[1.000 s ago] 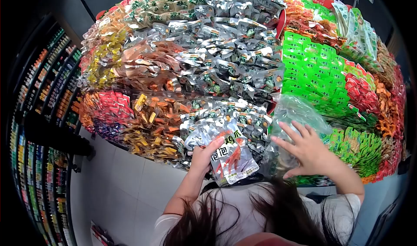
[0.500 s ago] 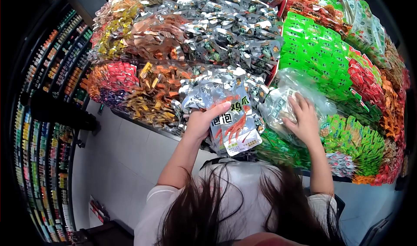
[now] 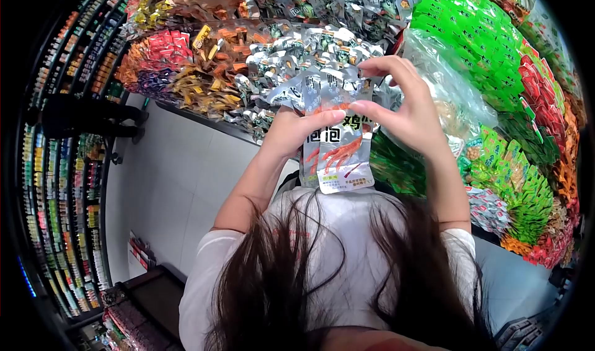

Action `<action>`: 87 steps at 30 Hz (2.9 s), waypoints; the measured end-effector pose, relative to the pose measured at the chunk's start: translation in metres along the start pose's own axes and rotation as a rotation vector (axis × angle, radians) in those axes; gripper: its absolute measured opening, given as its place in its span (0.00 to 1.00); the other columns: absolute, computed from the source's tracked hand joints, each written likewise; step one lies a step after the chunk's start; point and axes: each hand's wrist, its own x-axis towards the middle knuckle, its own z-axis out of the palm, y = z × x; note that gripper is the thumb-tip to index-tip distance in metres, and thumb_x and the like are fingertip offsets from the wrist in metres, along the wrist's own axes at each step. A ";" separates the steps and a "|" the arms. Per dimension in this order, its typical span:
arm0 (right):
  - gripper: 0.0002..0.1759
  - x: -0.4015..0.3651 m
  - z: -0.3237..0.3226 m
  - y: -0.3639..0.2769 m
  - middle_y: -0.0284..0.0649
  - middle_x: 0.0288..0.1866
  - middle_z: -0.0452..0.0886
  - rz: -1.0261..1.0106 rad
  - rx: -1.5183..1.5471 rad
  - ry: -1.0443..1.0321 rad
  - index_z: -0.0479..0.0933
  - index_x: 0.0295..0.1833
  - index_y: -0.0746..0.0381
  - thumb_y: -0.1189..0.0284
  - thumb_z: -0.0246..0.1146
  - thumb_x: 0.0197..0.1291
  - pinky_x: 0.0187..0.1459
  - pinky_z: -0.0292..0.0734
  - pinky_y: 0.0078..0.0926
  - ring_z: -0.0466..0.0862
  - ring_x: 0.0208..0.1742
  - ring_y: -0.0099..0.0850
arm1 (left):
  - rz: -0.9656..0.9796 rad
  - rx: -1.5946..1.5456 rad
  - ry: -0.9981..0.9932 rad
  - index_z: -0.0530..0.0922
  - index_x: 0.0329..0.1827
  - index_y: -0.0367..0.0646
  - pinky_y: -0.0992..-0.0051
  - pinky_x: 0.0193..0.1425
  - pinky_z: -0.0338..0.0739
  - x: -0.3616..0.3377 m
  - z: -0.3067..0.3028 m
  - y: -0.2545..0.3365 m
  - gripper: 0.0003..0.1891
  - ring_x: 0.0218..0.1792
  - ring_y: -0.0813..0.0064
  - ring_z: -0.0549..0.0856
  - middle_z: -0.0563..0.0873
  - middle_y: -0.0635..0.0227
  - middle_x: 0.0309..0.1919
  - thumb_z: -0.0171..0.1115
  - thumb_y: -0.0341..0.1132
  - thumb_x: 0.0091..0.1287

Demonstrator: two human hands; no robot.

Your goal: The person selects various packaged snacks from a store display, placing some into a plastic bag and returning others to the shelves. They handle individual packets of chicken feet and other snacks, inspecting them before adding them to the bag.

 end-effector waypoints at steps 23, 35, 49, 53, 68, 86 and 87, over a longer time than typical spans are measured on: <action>0.16 0.050 0.043 0.022 0.28 0.33 0.76 0.289 0.426 -0.217 0.72 0.41 0.64 0.69 0.70 0.52 0.35 0.69 0.13 0.74 0.35 0.13 | -0.153 -0.366 -0.029 0.76 0.51 0.33 0.75 0.44 0.81 0.027 -0.041 0.010 0.20 0.40 0.74 0.85 0.84 0.60 0.43 0.65 0.38 0.60; 0.16 0.128 0.126 -0.010 0.23 0.22 0.73 0.373 0.407 -0.285 0.76 0.37 0.61 0.58 0.65 0.57 0.21 0.59 0.12 0.69 0.21 0.11 | -0.031 -0.166 -0.104 0.76 0.49 0.36 0.74 0.44 0.79 0.021 -0.159 0.038 0.21 0.38 0.75 0.84 0.84 0.64 0.40 0.69 0.26 0.51; 0.13 0.174 0.169 -0.016 0.26 0.23 0.76 0.320 0.487 -0.205 0.78 0.34 0.64 0.63 0.64 0.60 0.25 0.68 0.16 0.72 0.24 0.13 | -0.025 -0.256 -0.231 0.70 0.58 0.32 0.69 0.55 0.76 0.046 -0.230 0.056 0.29 0.48 0.66 0.82 0.80 0.57 0.49 0.64 0.23 0.49; 0.13 0.199 0.135 -0.012 0.28 0.23 0.77 0.398 0.345 -0.428 0.81 0.37 0.64 0.64 0.63 0.60 0.27 0.71 0.16 0.75 0.26 0.15 | -0.077 -0.315 -0.182 0.75 0.52 0.33 0.71 0.49 0.80 0.057 -0.244 0.039 0.23 0.41 0.69 0.85 0.84 0.59 0.42 0.66 0.23 0.50; 0.11 0.397 0.018 0.169 0.35 0.40 0.83 0.076 -1.088 0.136 0.82 0.40 0.52 0.64 0.66 0.49 0.52 0.73 0.37 0.75 0.50 0.39 | -0.048 -0.393 0.086 0.76 0.46 0.32 0.73 0.44 0.79 0.074 -0.280 0.030 0.17 0.36 0.70 0.85 0.84 0.59 0.37 0.62 0.21 0.51; 0.08 0.423 0.019 0.209 0.42 0.35 0.77 -0.051 -0.879 0.234 0.73 0.35 0.62 0.69 0.62 0.55 0.40 0.73 0.38 0.79 0.39 0.43 | -0.180 -0.308 0.102 0.77 0.45 0.30 0.70 0.45 0.79 0.105 -0.293 0.022 0.17 0.36 0.68 0.85 0.85 0.57 0.36 0.61 0.22 0.49; 0.08 0.423 0.018 0.208 0.42 0.36 0.78 -0.028 -0.881 0.231 0.73 0.35 0.61 0.68 0.62 0.55 0.42 0.74 0.40 0.79 0.41 0.43 | -0.190 -0.322 0.083 0.76 0.46 0.30 0.71 0.45 0.79 0.105 -0.292 0.023 0.18 0.36 0.68 0.85 0.85 0.57 0.37 0.61 0.22 0.49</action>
